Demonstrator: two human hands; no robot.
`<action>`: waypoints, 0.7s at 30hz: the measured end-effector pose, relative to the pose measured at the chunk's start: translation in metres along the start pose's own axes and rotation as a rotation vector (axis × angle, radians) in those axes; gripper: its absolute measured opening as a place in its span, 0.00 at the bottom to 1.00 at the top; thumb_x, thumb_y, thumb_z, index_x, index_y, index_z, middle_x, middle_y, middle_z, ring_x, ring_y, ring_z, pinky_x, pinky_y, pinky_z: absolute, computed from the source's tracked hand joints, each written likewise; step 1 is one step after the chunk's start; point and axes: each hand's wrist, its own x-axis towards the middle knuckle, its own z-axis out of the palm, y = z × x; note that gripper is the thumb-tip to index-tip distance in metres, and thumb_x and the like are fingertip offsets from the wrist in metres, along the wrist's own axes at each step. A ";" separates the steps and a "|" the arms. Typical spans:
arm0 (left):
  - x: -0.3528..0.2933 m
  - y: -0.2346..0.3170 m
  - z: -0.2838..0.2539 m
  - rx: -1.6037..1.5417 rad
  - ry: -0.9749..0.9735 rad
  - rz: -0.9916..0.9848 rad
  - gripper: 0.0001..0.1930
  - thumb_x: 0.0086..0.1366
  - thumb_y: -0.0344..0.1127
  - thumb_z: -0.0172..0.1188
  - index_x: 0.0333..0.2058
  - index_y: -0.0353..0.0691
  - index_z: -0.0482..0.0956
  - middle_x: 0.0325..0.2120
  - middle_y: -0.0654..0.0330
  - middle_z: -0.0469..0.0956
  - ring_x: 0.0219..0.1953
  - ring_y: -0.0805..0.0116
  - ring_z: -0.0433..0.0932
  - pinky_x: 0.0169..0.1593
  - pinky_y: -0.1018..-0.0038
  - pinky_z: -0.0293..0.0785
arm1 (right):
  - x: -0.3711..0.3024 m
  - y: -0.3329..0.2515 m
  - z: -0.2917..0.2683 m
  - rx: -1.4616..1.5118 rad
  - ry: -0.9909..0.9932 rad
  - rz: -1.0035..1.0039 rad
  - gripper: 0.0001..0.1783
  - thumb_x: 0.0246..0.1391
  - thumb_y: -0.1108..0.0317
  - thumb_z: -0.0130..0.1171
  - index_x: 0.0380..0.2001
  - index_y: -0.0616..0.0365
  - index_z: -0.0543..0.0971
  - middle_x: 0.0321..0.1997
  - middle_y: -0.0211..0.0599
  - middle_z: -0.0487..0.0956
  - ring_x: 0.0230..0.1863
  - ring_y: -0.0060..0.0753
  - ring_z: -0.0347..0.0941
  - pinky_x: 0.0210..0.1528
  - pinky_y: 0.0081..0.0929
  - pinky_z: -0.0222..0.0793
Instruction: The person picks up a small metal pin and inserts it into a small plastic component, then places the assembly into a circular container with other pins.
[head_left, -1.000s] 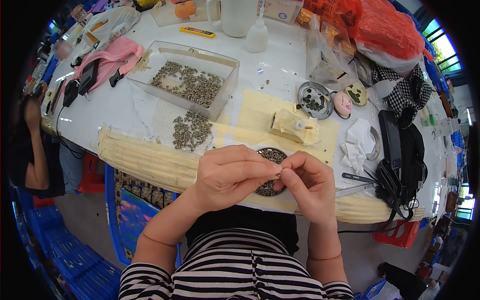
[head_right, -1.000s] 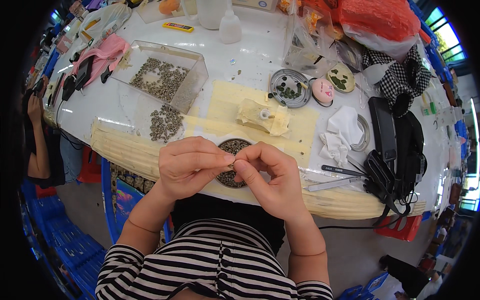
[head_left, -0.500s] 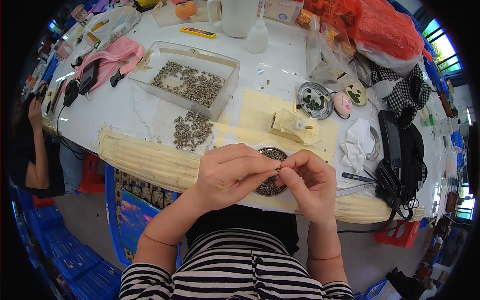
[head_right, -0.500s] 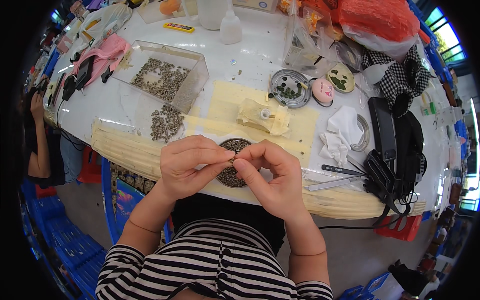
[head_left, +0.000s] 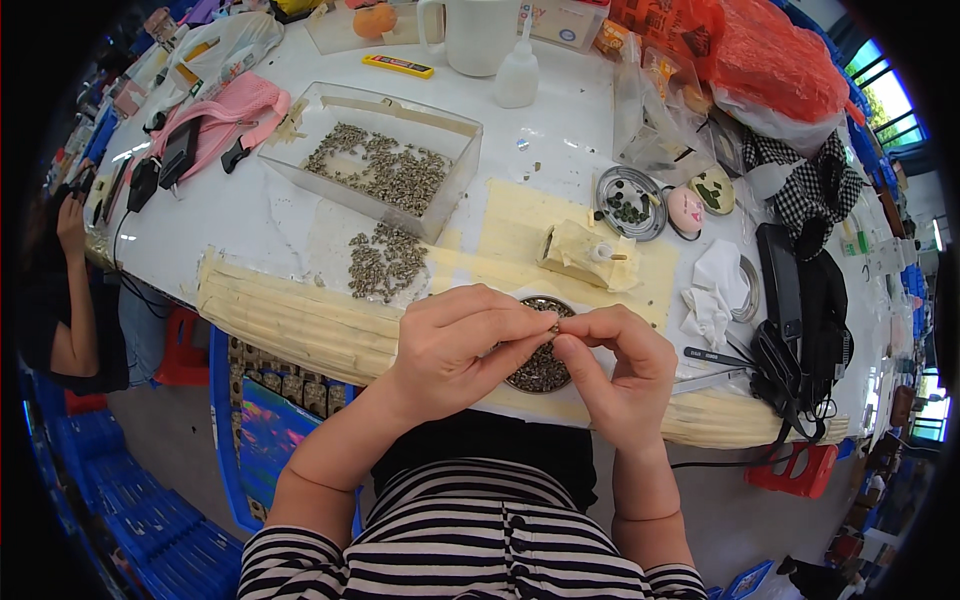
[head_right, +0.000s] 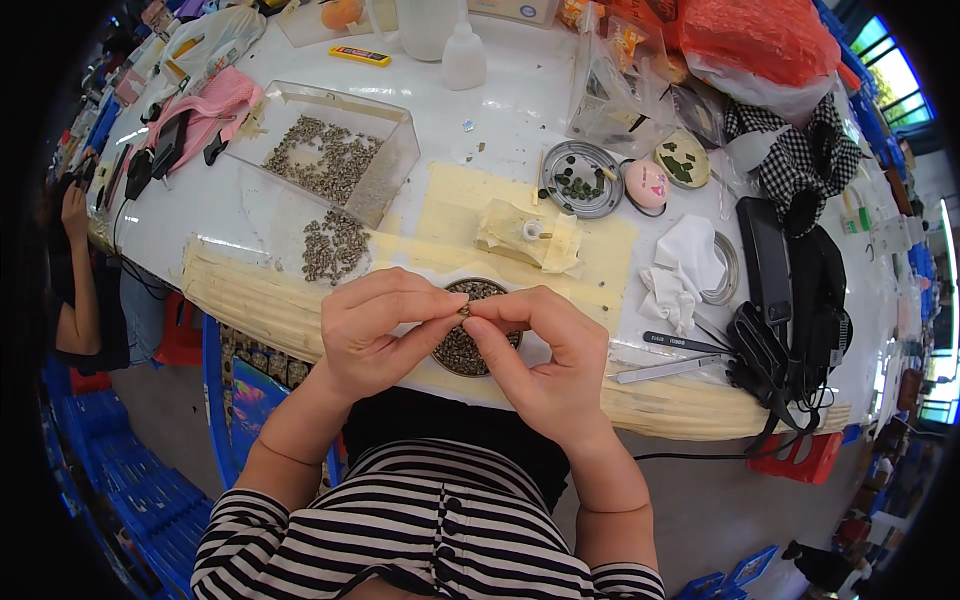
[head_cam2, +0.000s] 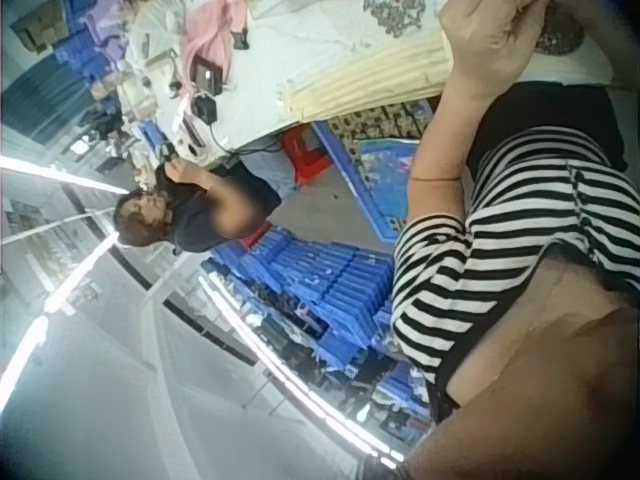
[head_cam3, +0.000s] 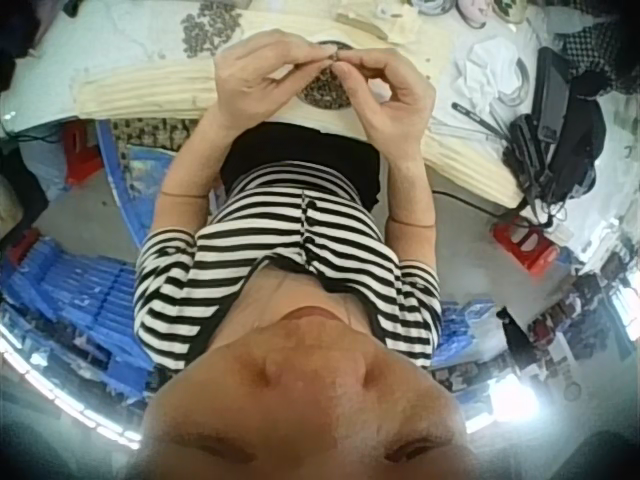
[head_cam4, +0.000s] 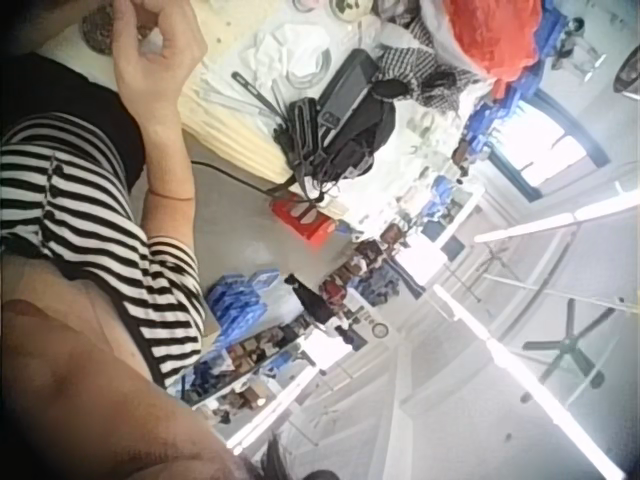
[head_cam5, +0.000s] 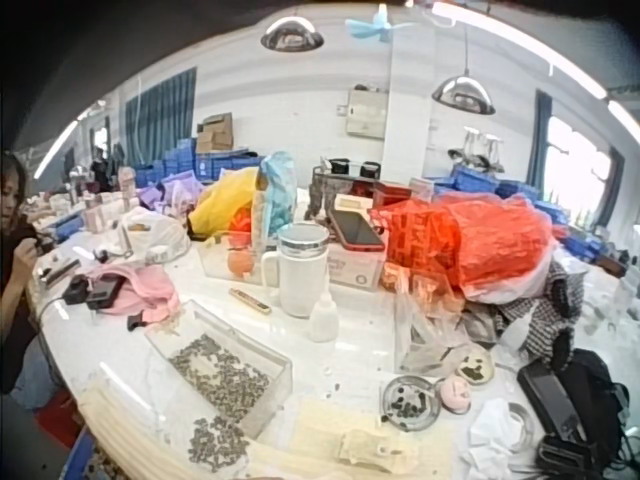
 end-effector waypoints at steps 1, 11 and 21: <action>0.000 0.000 0.000 0.005 -0.003 -0.003 0.12 0.52 0.19 0.71 0.37 0.33 0.86 0.28 0.55 0.83 0.28 0.65 0.82 0.31 0.75 0.77 | 0.000 0.000 0.000 -0.003 0.009 -0.008 0.06 0.52 0.79 0.69 0.34 0.64 0.84 0.30 0.34 0.82 0.30 0.21 0.76 0.35 0.19 0.72; 0.012 0.003 0.002 0.104 -0.005 -0.049 0.10 0.54 0.21 0.71 0.36 0.35 0.86 0.27 0.56 0.83 0.27 0.66 0.82 0.31 0.74 0.76 | 0.027 -0.005 -0.022 -0.498 0.266 -0.301 0.08 0.52 0.80 0.68 0.36 0.62 0.85 0.30 0.36 0.79 0.30 0.28 0.75 0.33 0.22 0.69; 0.018 -0.003 0.012 0.029 0.046 -0.091 0.08 0.55 0.23 0.71 0.35 0.36 0.84 0.26 0.56 0.82 0.25 0.63 0.81 0.29 0.72 0.75 | 0.041 0.001 -0.027 -0.678 0.187 -0.249 0.10 0.48 0.74 0.71 0.36 0.58 0.85 0.31 0.34 0.77 0.34 0.36 0.73 0.36 0.32 0.68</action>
